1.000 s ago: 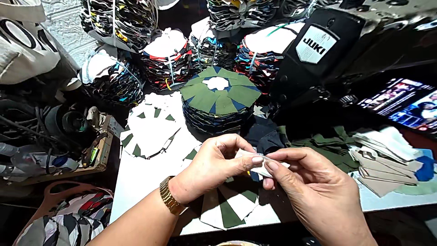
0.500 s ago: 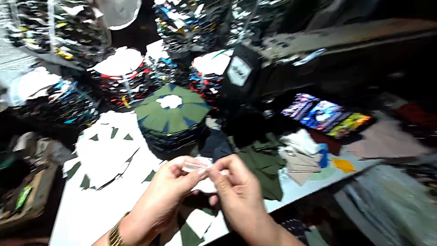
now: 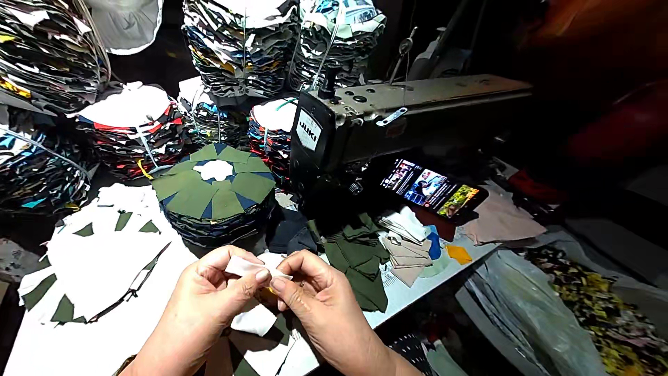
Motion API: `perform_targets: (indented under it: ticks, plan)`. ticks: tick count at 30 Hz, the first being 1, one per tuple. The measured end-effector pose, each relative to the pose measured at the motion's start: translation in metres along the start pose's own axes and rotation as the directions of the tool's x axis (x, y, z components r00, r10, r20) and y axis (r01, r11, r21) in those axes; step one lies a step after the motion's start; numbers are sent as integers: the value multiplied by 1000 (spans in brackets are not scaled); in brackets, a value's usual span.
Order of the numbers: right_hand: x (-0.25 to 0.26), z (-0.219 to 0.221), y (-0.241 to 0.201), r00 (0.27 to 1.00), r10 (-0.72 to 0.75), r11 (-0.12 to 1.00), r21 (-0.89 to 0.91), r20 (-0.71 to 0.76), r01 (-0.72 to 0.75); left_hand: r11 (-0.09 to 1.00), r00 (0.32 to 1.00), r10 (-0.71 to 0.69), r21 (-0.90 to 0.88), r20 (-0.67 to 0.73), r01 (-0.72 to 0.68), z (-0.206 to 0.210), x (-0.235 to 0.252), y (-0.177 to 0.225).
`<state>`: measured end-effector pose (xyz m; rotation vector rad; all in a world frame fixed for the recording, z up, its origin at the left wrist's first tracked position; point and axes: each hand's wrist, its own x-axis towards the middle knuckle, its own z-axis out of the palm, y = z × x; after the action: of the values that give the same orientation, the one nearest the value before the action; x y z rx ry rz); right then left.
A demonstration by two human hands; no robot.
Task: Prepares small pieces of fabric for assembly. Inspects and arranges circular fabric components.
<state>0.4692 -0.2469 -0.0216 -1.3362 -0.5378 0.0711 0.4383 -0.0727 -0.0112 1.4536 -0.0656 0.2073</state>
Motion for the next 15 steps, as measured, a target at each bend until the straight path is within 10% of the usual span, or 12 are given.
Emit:
perform_targets:
  ticks: [15]
  plan:
    - [-2, -12, 3, 984, -159, 984, -98, -75, 151, 993, 997, 69, 93, 18, -70, -7, 4, -1]
